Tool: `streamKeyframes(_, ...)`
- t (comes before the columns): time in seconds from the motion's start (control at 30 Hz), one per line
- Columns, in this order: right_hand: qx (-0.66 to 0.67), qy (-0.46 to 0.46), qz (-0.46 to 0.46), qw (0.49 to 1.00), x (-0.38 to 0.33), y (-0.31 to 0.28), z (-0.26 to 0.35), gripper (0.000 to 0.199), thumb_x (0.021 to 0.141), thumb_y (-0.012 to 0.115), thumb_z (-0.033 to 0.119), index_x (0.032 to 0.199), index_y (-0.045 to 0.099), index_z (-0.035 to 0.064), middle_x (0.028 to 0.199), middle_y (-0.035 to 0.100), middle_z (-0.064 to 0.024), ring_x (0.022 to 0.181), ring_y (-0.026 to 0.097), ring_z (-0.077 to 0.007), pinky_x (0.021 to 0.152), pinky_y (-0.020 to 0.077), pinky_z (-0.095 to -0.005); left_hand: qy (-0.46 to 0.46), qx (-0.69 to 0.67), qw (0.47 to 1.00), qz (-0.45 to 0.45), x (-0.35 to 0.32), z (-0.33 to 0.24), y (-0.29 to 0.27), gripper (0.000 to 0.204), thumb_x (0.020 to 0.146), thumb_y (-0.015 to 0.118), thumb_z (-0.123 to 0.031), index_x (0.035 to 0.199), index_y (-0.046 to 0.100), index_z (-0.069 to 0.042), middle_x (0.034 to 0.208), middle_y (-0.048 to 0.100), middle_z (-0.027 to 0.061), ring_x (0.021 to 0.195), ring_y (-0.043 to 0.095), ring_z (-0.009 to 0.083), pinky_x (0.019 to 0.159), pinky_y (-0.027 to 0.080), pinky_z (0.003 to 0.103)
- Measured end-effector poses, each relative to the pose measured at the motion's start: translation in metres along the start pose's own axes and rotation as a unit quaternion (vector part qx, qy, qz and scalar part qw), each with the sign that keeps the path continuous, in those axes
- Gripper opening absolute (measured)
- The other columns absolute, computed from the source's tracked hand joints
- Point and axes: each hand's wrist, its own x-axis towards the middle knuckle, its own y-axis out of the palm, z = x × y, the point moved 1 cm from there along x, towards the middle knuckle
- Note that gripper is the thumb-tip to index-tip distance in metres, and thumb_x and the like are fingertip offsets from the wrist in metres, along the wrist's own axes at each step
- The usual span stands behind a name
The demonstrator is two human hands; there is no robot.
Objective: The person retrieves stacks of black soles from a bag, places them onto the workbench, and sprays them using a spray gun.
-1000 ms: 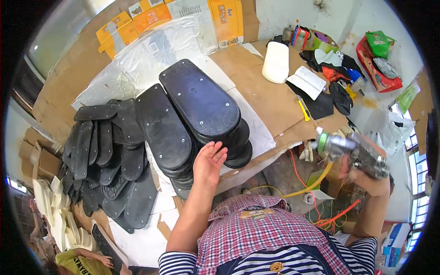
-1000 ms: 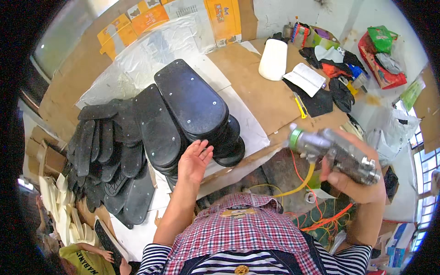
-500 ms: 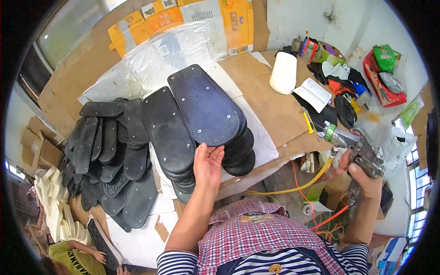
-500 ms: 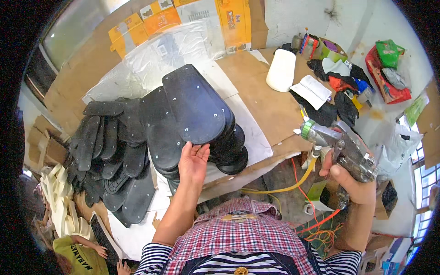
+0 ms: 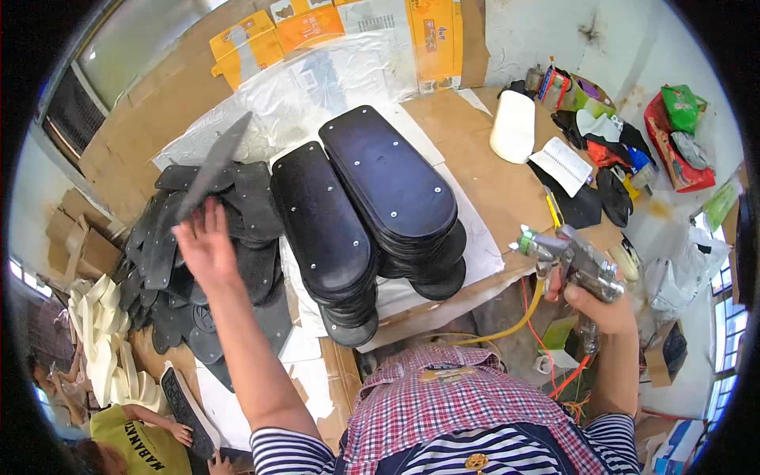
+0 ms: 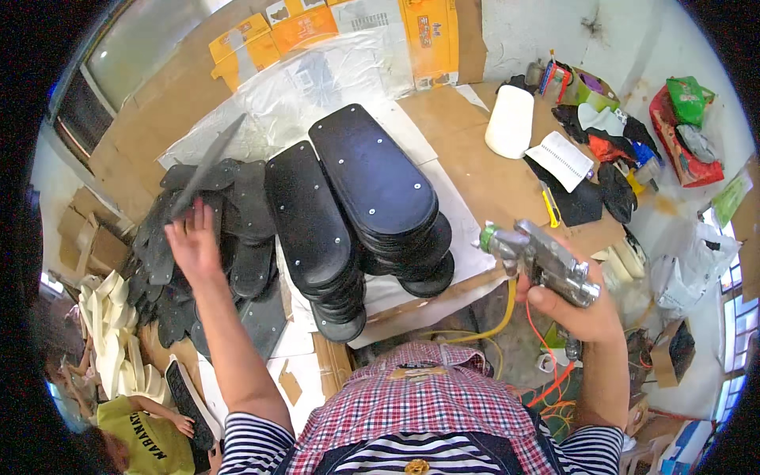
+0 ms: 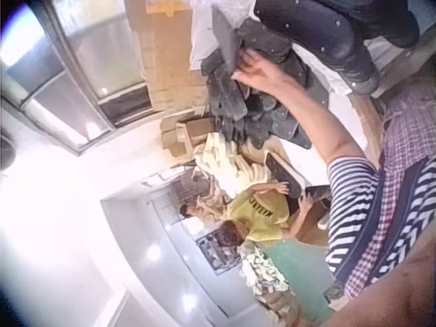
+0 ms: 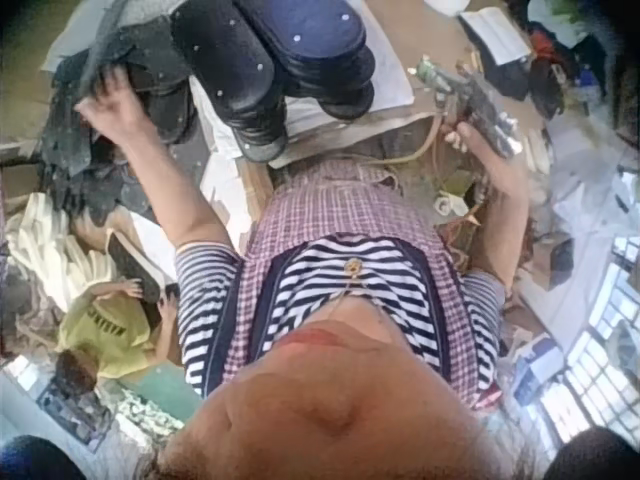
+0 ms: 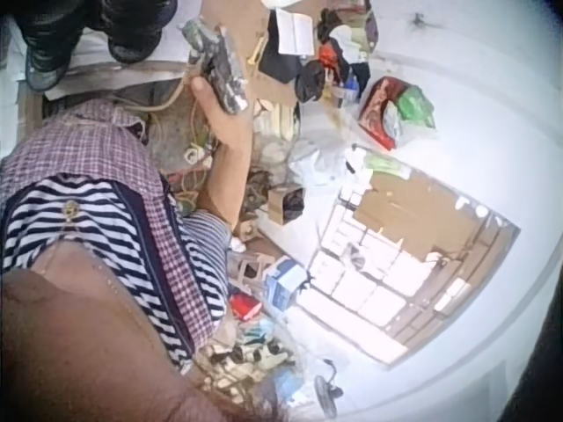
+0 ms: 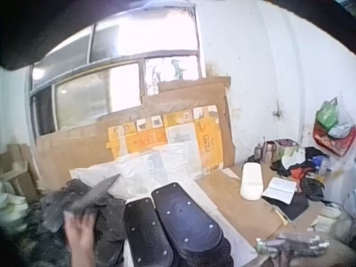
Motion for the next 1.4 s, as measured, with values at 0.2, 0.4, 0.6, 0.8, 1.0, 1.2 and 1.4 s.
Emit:
streamKeyframes(0.2,-0.022,-0.056,-0.056,0.997,0.035,0.032,0.015,0.044,0.078,0.068,0.013,0.115,0.05,-0.0021,0.082,0.06,-0.0054,0.071,0.059,-0.0132,0.066,0.0504,-0.0279,-0.054,0.067,0.994,-0.067,-0.011,0.001,-0.032,0.055,0.089,0.05,-0.04,0.127,0.035,-0.003,0.129,0.04,0.0155,0.107,0.05,0.0356,0.092,0.043,0.047)
streamKeyframes(0.4,-0.055,-0.054,-0.195,0.978,0.031,0.027,0.023,0.023,0.077,0.065,0.015,0.091,0.058,-0.0015,0.073,0.06,-0.0078,0.066,0.058,-0.0162,0.063,0.0471,-0.0287,-0.329,0.156,0.931,-0.013,-0.128,0.091,-0.05,0.021,0.086,0.055,-0.02,0.101,0.055,-0.005,0.096,0.062,0.012,0.083,0.063,0.0253,0.073,0.052,0.035)
streamKeyframes(0.6,-0.088,-0.065,-0.139,0.984,0.017,0.036,0.029,0.044,0.077,0.064,0.017,0.115,0.051,-0.0019,0.079,0.06,-0.0074,0.067,0.058,-0.0158,0.063,0.0466,-0.0271,-0.483,0.13,0.866,0.007,-0.185,0.14,-0.044,0.022,0.085,0.056,-0.017,0.102,0.055,-0.003,0.1,0.062,0.0148,0.089,0.062,0.0293,0.078,0.05,0.038)
streamKeyframes(0.8,-0.076,-0.059,-0.192,0.977,-0.004,0.005,0.03,0.034,0.079,0.066,0.012,0.108,0.055,-0.0026,0.076,0.06,-0.007,0.067,0.059,-0.014,0.062,0.0483,-0.0271,-0.497,0.131,0.857,0.016,-0.203,0.154,-0.024,0.02,0.085,0.056,-0.016,0.101,0.055,-0.004,0.097,0.063,0.0134,0.088,0.061,0.0283,0.077,0.049,0.037)
streamKeyframes(1.0,-0.058,-0.002,-0.013,0.998,-0.046,-0.013,0.029,0.062,0.068,0.072,0.008,0.123,0.045,-0.0035,0.083,0.058,-0.0065,0.069,0.056,-0.0135,0.065,0.0462,-0.0272,-0.467,0.187,0.862,-0.071,-0.201,0.147,-0.062,0.022,0.082,0.058,-0.019,0.1,0.056,-0.006,0.096,0.063,0.0099,0.085,0.06,0.0281,0.077,0.047,0.039)
streamKeyframes(1.2,-0.137,0.039,-0.088,0.986,-0.071,-0.042,0.043,0.065,0.071,0.073,0.012,0.126,0.041,-0.0038,0.08,0.058,-0.0084,0.067,0.055,-0.0127,0.062,0.0464,-0.026,-0.464,0.182,0.861,-0.103,-0.209,0.15,-0.062,0.023,0.081,0.06,-0.018,0.099,0.056,-0.005,0.096,0.062,0.0096,0.088,0.059,0.029,0.078,0.046,0.039)
streamKeyframes(1.4,-0.089,-0.015,-0.026,0.996,-0.075,-0.049,0.038,0.064,0.07,0.07,0.01,0.126,0.042,-0.0028,0.079,0.058,-0.0107,0.066,0.056,-0.0148,0.062,0.0463,-0.0273,-0.508,0.141,0.849,-0.038,-0.226,0.179,-0.019,0.024,0.082,0.058,-0.017,0.104,0.054,-0.006,0.105,0.061,0.0123,0.093,0.058,0.0296,0.084,0.045,0.039)
